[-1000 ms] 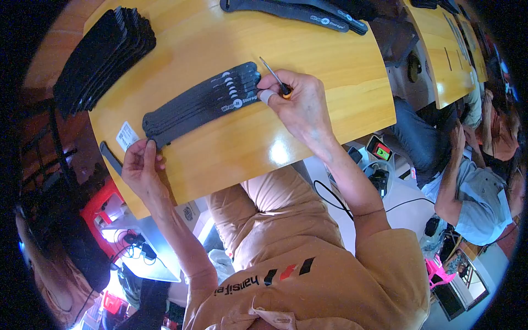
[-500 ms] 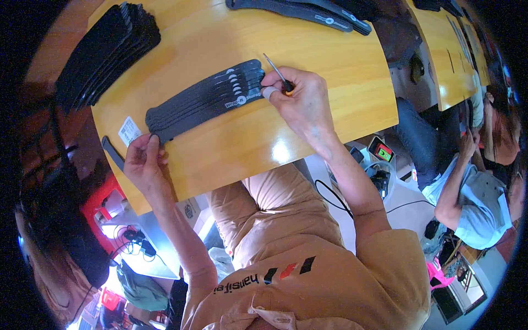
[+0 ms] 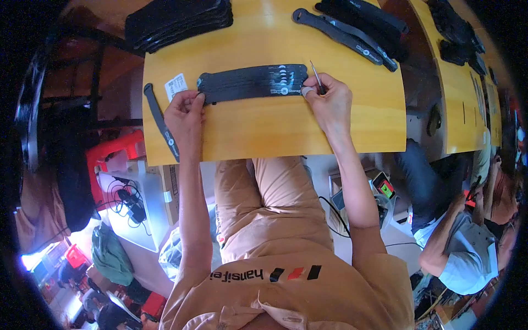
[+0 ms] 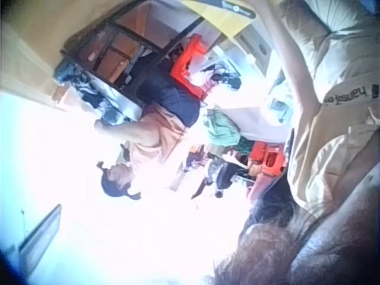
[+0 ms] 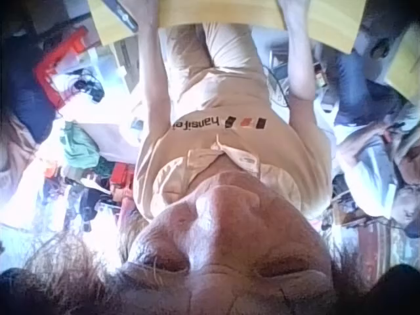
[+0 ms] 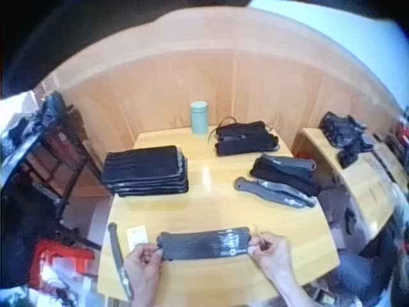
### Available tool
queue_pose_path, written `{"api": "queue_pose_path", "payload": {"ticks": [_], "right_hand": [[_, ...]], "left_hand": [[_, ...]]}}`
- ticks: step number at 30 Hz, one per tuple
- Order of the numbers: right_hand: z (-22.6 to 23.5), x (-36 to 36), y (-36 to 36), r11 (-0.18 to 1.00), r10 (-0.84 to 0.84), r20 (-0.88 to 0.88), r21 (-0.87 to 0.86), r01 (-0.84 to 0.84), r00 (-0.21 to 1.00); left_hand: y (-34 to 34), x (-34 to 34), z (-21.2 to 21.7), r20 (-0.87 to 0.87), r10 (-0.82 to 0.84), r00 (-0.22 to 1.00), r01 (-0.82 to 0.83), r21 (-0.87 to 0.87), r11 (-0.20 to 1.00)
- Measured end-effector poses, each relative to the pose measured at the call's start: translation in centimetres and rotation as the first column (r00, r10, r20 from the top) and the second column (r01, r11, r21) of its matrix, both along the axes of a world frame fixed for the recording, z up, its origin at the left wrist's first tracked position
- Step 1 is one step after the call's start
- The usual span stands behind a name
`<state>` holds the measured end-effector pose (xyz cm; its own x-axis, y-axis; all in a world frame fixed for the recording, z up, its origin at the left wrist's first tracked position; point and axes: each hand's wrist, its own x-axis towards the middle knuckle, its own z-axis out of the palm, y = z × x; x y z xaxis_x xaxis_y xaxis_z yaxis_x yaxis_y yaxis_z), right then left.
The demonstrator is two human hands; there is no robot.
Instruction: Assembling plastic fasteners into rubber bag handles using a small screwdriver-like tool.
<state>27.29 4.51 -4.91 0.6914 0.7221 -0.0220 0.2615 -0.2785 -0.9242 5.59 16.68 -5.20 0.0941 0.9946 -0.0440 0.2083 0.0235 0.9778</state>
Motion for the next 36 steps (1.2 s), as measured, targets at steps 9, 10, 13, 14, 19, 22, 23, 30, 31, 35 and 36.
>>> {"api": "queue_pose_path", "payload": {"ticks": [9,10,13,14,19,22,23,30,31,35,36], "right_hand": [[-0.7,0.1,0.1,1.0,0.021,0.16,-0.006,-0.021,0.987],[-0.7,0.1,0.0,1.0,0.01,0.193,-0.015,-0.007,0.981],[-0.6,-0.5,0.1,0.998,-0.017,0.312,-0.057,0.037,0.95],[-0.4,-0.6,0.1,0.998,-0.018,0.323,-0.046,0.035,0.946],[-1.2,0.8,-0.4,0.999,-0.034,0.083,0.002,0.034,0.996],[-0.3,2.2,-1.2,0.982,0.111,-0.497,0.189,-0.017,0.861],[-0.4,2.3,-1.3,0.977,0.081,-0.509,0.212,0.034,0.857],[0.2,1.2,-0.5,0.997,0.036,-0.389,0.077,-0.006,0.92],[-0.3,0.9,-0.1,1.0,-0.016,-0.125,0.0,0.016,0.992],[-0.5,0.8,0.6,0.98,-0.021,0.261,-0.184,0.071,0.965],[-0.4,0.8,0.7,0.973,-0.02,0.291,-0.213,0.085,0.956]], "left_hand": [[0.9,-0.5,-1.9,-0.128,-0.002,0.992,0.028,0.201,0.979],[1.0,-0.5,-1.7,-0.118,0.003,0.993,0.022,0.213,0.977],[0.9,-0.6,-1.1,-0.106,-0.029,0.994,0.042,0.117,0.992],[0.9,-0.8,-1.0,-0.091,-0.038,0.995,0.047,0.09,0.995],[0.6,-2.2,0.2,0.111,-0.019,0.994,0.024,-0.038,0.999],[0.4,-5.7,0.4,-0.3,0.175,0.938,-0.04,0.408,0.912],[-0.6,-6.6,1.6,-0.376,0.222,0.9,-0.032,0.449,0.893],[-2.1,-9.0,1.8,-0.774,0.343,0.532,-0.009,0.4,0.917],[-1.7,-8.9,1.9,-0.797,0.276,0.537,0.014,0.336,0.942],[-1.1,-8.9,2.5,-0.807,0.173,0.565,-0.004,0.207,0.978],[-0.9,-9.2,2.4,-0.805,0.175,0.567,-0.003,0.21,0.978]]}}
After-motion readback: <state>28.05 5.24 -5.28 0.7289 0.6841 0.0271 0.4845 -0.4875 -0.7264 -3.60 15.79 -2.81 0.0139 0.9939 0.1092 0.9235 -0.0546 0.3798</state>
